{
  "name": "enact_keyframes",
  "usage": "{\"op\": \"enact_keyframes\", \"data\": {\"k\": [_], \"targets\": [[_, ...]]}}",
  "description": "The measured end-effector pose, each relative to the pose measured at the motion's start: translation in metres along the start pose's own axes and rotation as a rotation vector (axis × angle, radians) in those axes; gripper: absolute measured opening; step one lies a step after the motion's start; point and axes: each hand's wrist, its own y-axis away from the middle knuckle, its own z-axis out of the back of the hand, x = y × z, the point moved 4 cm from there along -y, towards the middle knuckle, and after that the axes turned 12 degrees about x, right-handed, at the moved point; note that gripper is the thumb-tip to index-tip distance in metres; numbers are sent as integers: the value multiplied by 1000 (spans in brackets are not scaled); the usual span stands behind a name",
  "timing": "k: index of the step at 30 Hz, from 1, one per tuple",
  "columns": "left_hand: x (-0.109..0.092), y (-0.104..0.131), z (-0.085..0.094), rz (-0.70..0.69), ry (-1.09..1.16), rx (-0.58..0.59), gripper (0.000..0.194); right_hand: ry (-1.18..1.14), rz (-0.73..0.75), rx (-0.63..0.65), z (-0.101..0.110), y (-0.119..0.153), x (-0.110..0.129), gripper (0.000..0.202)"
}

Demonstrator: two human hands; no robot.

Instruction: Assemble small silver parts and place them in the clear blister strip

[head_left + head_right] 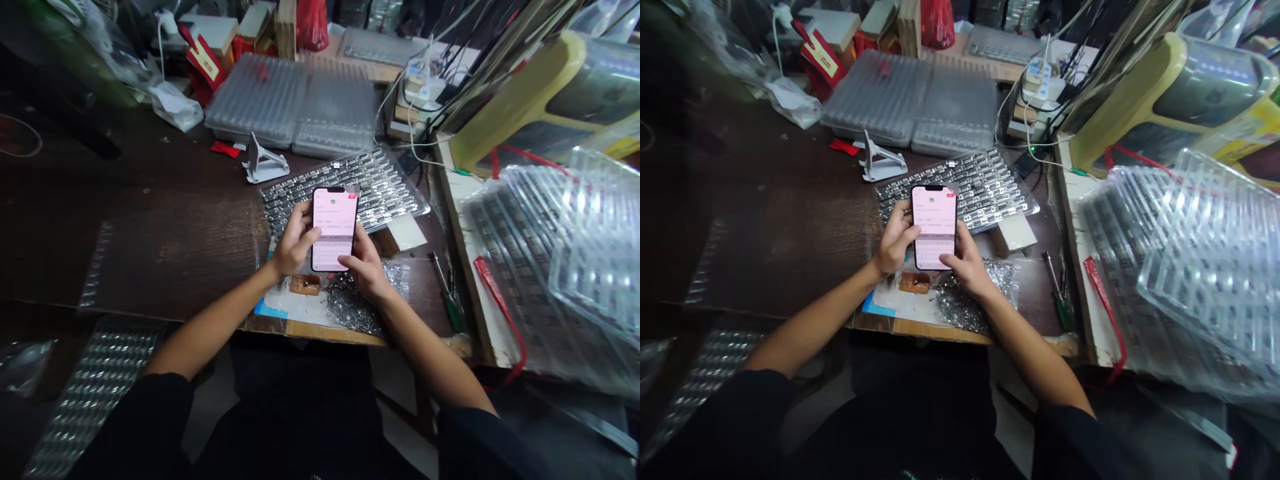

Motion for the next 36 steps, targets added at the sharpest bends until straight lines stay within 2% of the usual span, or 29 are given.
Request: {"op": "enact_keyframes", "data": {"k": [14, 20, 31, 36], "targets": [[-3, -1, 1, 6, 30, -10, 41, 10, -30, -10, 1, 0, -3, 65], [-4, -1, 0, -10, 29, -5, 40, 11, -23, -7, 1, 0, -3, 76], [1, 0, 0, -15, 17, 11, 45, -1, -15, -11, 2, 0, -3, 80], [3, 2, 0, 26, 18, 4, 52, -8, -12, -14, 2, -1, -5, 81]]}}
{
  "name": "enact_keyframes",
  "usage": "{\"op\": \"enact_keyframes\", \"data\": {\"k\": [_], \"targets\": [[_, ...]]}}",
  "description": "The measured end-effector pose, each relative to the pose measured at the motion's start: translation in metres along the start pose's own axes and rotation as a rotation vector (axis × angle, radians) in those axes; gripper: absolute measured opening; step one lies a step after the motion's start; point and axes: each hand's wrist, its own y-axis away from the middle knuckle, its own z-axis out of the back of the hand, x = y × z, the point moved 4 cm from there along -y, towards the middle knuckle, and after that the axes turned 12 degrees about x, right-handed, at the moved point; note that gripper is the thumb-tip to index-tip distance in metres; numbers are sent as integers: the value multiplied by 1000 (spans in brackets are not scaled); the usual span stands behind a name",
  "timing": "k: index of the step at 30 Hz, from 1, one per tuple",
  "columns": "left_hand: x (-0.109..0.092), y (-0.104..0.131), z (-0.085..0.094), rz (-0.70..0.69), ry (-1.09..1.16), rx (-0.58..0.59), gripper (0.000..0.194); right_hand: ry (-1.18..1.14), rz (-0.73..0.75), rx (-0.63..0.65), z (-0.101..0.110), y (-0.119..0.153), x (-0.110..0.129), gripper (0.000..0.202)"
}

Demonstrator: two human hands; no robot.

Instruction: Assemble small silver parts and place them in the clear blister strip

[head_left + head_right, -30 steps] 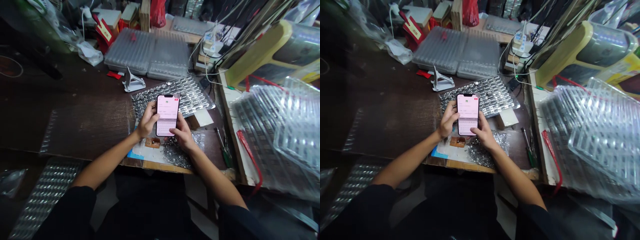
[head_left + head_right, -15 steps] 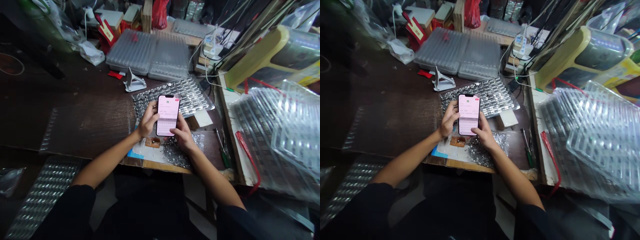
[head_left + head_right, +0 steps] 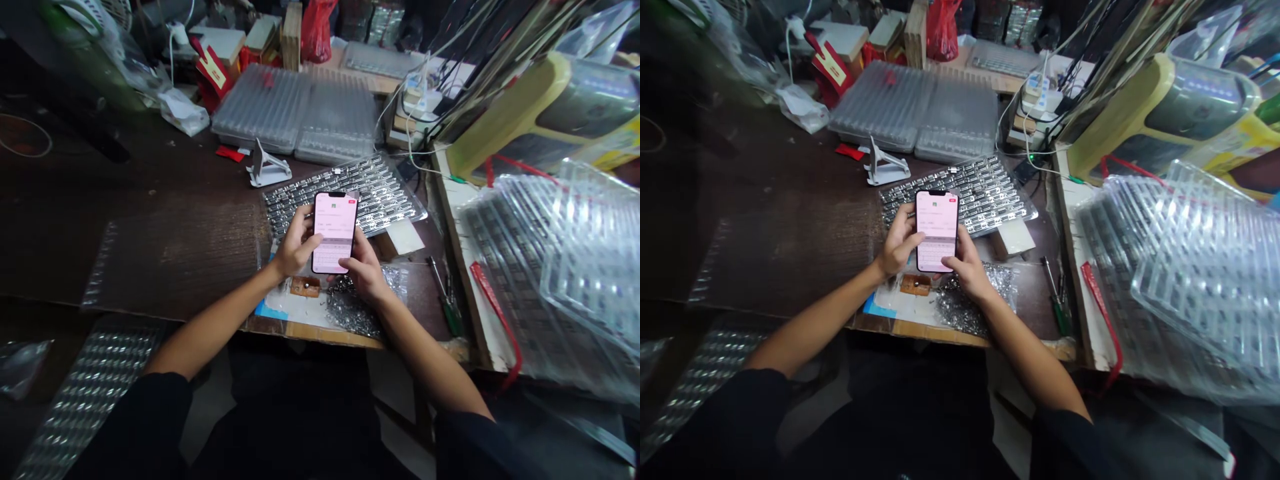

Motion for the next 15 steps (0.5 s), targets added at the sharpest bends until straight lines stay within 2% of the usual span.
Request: {"op": "enact_keyframes", "data": {"k": [8, 15], "targets": [[-6, -2, -1, -20, 58, 9, 47, -20, -14, -22, -2, 1, 2, 66], [-6, -4, 1, -1, 52, 20, 45, -42, -21, -28, -5, 0, 6, 62]]}}
